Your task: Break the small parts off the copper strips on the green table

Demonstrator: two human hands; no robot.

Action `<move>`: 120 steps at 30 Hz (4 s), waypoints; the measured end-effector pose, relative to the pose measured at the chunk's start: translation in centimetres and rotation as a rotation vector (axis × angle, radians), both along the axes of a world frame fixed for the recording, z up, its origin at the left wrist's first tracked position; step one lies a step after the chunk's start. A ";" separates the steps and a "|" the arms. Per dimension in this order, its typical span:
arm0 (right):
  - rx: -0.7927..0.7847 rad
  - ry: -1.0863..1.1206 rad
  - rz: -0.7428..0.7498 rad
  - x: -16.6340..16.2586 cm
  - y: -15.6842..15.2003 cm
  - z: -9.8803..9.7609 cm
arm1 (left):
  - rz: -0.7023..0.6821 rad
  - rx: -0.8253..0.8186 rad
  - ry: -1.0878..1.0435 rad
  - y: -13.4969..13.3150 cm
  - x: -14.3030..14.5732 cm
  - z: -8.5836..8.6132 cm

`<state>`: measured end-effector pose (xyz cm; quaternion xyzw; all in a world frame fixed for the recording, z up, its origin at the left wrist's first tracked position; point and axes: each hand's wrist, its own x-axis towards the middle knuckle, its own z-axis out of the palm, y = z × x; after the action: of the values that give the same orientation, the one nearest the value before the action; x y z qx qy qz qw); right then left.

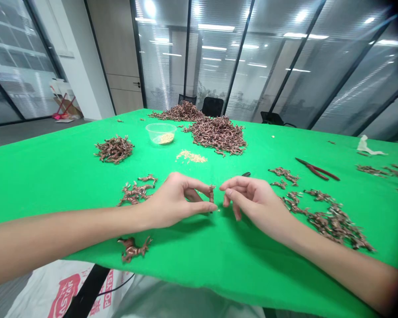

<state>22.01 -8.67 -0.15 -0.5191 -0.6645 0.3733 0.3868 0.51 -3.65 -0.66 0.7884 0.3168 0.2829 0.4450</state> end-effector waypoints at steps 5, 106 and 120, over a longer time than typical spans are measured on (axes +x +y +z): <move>0.395 -0.550 0.004 0.8 0.0 -0.4 | 0.028 -0.071 -0.012 0.3 0.0 0.1; 0.429 -0.054 -0.129 -0.4 -0.7 -1.0 | -0.211 -0.356 -0.157 0.9 -0.2 -0.3; 0.473 -0.055 -0.150 -1.0 -1.0 -0.8 | -0.227 -0.393 -0.240 1.1 0.0 -1.0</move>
<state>21.04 -9.68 -0.93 -0.4718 -0.7033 0.1635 0.5060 0.51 -2.56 -1.67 0.6780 0.2200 0.2559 0.6530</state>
